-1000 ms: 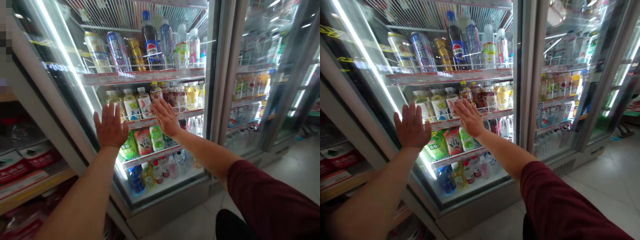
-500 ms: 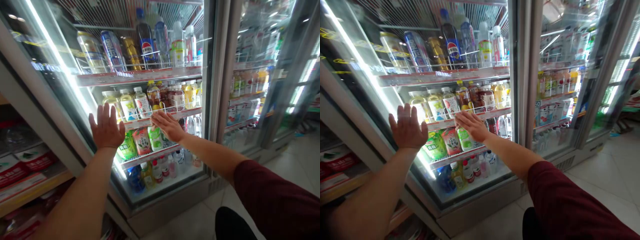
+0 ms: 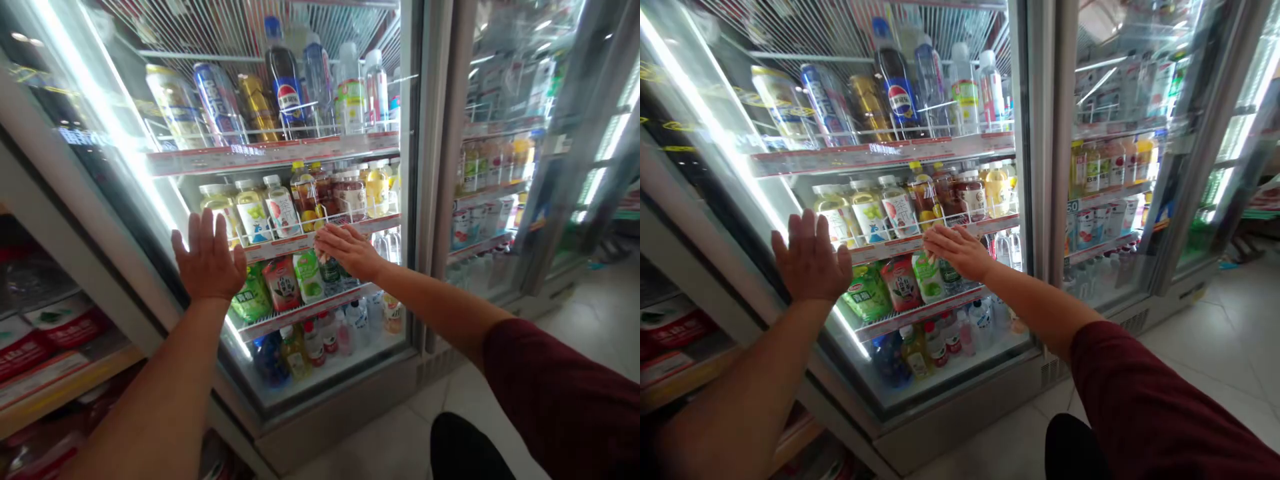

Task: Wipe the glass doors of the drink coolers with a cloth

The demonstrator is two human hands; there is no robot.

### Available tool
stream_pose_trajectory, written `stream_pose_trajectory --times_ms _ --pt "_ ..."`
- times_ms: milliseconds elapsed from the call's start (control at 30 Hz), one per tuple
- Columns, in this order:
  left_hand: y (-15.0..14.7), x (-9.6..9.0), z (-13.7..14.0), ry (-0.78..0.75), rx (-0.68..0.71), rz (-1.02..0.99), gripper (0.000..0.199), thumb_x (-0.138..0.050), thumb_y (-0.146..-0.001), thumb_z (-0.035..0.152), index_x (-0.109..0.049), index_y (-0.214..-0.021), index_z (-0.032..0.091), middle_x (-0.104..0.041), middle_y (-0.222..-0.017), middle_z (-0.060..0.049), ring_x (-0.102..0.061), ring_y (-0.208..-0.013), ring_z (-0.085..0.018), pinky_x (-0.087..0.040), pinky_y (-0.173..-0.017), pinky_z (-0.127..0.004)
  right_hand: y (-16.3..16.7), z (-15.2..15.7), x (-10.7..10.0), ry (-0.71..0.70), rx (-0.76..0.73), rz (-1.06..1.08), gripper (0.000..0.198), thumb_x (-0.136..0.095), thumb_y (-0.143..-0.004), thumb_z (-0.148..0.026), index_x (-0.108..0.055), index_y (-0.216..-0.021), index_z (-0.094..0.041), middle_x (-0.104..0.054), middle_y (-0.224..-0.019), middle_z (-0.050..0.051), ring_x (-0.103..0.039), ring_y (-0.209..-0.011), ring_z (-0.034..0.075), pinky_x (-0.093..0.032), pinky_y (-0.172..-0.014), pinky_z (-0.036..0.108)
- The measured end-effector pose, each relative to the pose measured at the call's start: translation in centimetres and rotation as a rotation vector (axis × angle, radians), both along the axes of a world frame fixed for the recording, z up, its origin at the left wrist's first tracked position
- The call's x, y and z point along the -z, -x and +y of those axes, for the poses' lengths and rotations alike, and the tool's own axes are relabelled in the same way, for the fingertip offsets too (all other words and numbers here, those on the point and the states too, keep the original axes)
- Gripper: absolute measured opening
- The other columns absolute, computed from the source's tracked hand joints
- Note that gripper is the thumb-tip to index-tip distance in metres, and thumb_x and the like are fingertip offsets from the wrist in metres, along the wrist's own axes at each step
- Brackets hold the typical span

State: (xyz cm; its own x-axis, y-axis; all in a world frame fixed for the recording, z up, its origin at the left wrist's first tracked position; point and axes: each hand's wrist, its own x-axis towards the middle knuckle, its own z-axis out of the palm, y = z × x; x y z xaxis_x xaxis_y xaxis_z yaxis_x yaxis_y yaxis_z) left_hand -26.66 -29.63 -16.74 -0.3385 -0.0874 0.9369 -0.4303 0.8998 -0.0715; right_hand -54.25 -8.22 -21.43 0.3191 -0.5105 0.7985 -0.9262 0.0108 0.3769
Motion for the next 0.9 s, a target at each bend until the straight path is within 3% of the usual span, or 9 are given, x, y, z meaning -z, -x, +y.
stream_pose_trajectory --times_ms 133,367,533,733,900 --pt "0.0 0.1 -0.2 0.007 -0.006 -0.007 0.077 -0.053 -0.101 0.041 -0.031 -0.170 0.014 -0.028 -0.178 -0.019 -0.014 -0.170 -0.035 0.000 -0.137 -0.066 1.3 1.0 0.3 0.154 0.120 -0.169 0.053 -0.044 -0.111 -0.014 -0.054 -0.161 -0.029 -0.053 -0.168 0.003 -0.039 -0.164 0.021 -0.032 -0.138 0.049" --pt "0.0 0.0 -0.3 0.029 -0.031 -0.007 0.077 -0.052 -0.100 0.042 -0.033 -0.169 0.012 -0.029 -0.177 -0.019 -0.015 -0.170 -0.034 -0.002 -0.137 -0.066 3.0 2.8 1.7 -0.043 0.076 -0.058 0.059 -0.047 -0.108 -0.011 -0.053 -0.161 -0.036 -0.057 -0.165 -0.002 -0.044 -0.162 0.020 -0.033 -0.138 0.048" --pt "0.0 0.0 -0.2 -0.014 0.019 0.007 0.077 -0.052 -0.100 0.044 -0.034 -0.169 0.015 -0.029 -0.177 -0.018 -0.016 -0.169 -0.036 0.001 -0.137 -0.066 3.9 3.5 1.3 0.210 0.219 -0.231 0.056 -0.043 -0.110 -0.015 -0.052 -0.162 -0.032 -0.054 -0.168 0.003 -0.040 -0.164 0.024 -0.035 -0.136 0.051" --pt "0.0 0.1 -0.4 0.045 -0.028 0.004 0.076 -0.051 -0.101 0.042 -0.033 -0.169 0.013 -0.029 -0.177 -0.019 -0.016 -0.169 -0.034 -0.003 -0.137 -0.065 4.6 4.5 1.9 0.040 0.155 -0.109 0.051 -0.046 -0.110 -0.016 -0.060 -0.157 -0.031 -0.058 -0.165 0.004 -0.044 -0.161 0.023 -0.037 -0.136 0.050" --pt "0.0 0.2 -0.4 0.033 -0.032 0.003 0.076 -0.050 -0.101 0.044 -0.034 -0.169 0.013 -0.030 -0.177 -0.019 -0.017 -0.169 -0.034 -0.003 -0.137 -0.065 5.8 5.5 1.9 0.179 0.279 -0.262 0.052 -0.040 -0.112 -0.018 -0.056 -0.160 -0.029 -0.053 -0.169 0.005 -0.039 -0.164 0.027 -0.032 -0.137 0.054"
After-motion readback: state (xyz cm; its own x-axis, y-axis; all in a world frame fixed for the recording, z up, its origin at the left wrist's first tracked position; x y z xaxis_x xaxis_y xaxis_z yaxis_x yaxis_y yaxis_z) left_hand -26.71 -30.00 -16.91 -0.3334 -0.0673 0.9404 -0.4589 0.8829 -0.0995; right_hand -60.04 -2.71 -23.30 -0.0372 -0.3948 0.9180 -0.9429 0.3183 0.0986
